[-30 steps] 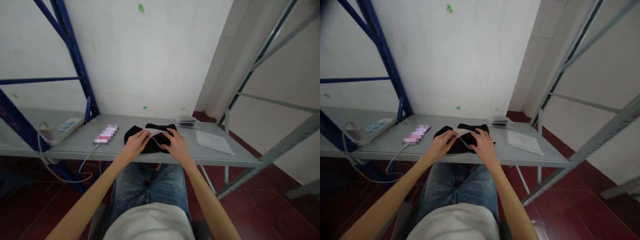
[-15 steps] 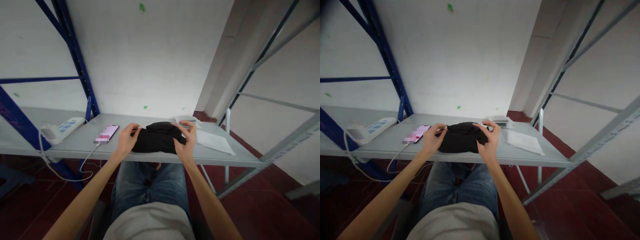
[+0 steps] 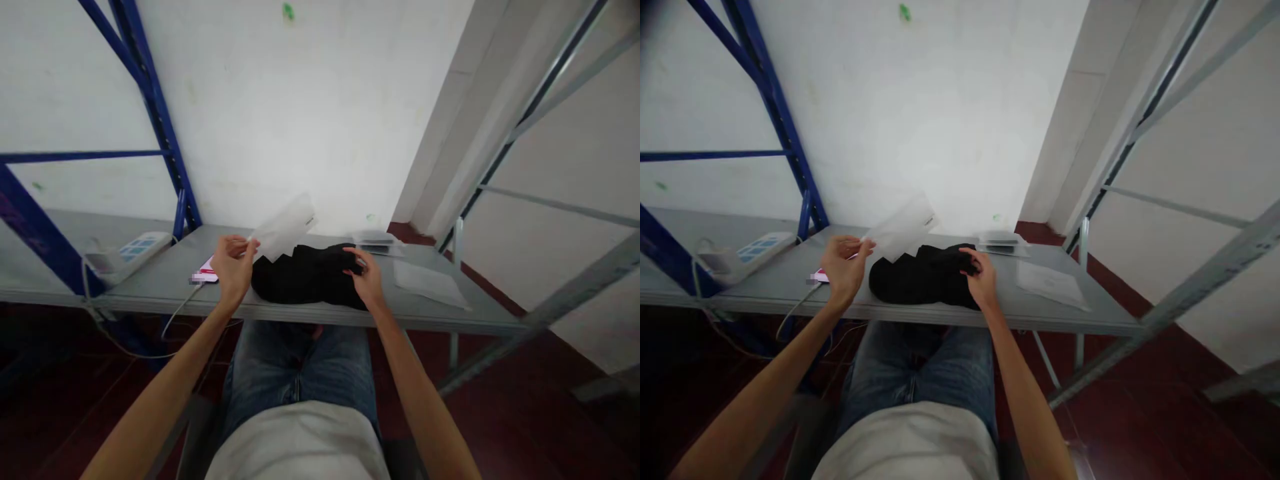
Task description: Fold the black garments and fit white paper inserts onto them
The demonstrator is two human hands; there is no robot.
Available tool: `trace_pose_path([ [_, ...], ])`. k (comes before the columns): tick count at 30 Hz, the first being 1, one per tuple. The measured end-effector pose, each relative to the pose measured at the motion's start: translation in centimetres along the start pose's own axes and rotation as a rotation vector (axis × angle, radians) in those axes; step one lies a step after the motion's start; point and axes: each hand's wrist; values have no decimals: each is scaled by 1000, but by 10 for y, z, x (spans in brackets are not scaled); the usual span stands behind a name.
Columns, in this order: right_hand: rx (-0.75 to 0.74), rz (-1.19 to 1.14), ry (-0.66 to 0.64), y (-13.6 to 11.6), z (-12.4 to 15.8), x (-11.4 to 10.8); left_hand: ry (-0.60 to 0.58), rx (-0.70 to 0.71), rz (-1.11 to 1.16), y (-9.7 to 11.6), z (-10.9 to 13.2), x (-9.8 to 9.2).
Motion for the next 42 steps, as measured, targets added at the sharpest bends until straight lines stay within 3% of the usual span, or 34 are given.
trace_pose_path([
  [4, 74, 20, -92, 38, 5, 5, -38, 13, 34, 2, 12, 7],
  [8, 91, 173, -125, 51, 4, 0, -146, 44, 61, 8, 29, 14],
  [11, 91, 256, -82, 50, 3, -1, -250, 54, 100, 12, 40, 17],
  [17, 229, 282, 82, 60, 9, 6, -383, 96, 125, 17, 54, 21],
  [25, 343, 417, 177, 61, -18, 15, -375, 155, 118, 19, 55, 19],
  [28, 416, 314, 182, 55, -30, 16, -339, 145, 113, 22, 54, 18],
  [32, 411, 135, 126, 54, -29, 12, -312, 151, 115, 22, 54, 17],
  [35, 421, 164, 73, 55, -21, 7, -353, 139, 125, 19, 56, 19],
  [38, 334, 350, 92, 45, -11, 0, -412, 119, 120, 16, 58, 22],
  [42, -31, 599, 228, 4, 4, -2, -458, 106, 83, 16, 60, 23],
])
Point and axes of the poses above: each hand's wrist, its own z-axis away from the middle knuckle, its own x-axis out of the palm, y = z × x, and after that the axes turned 12 degrees about -z, right-handed
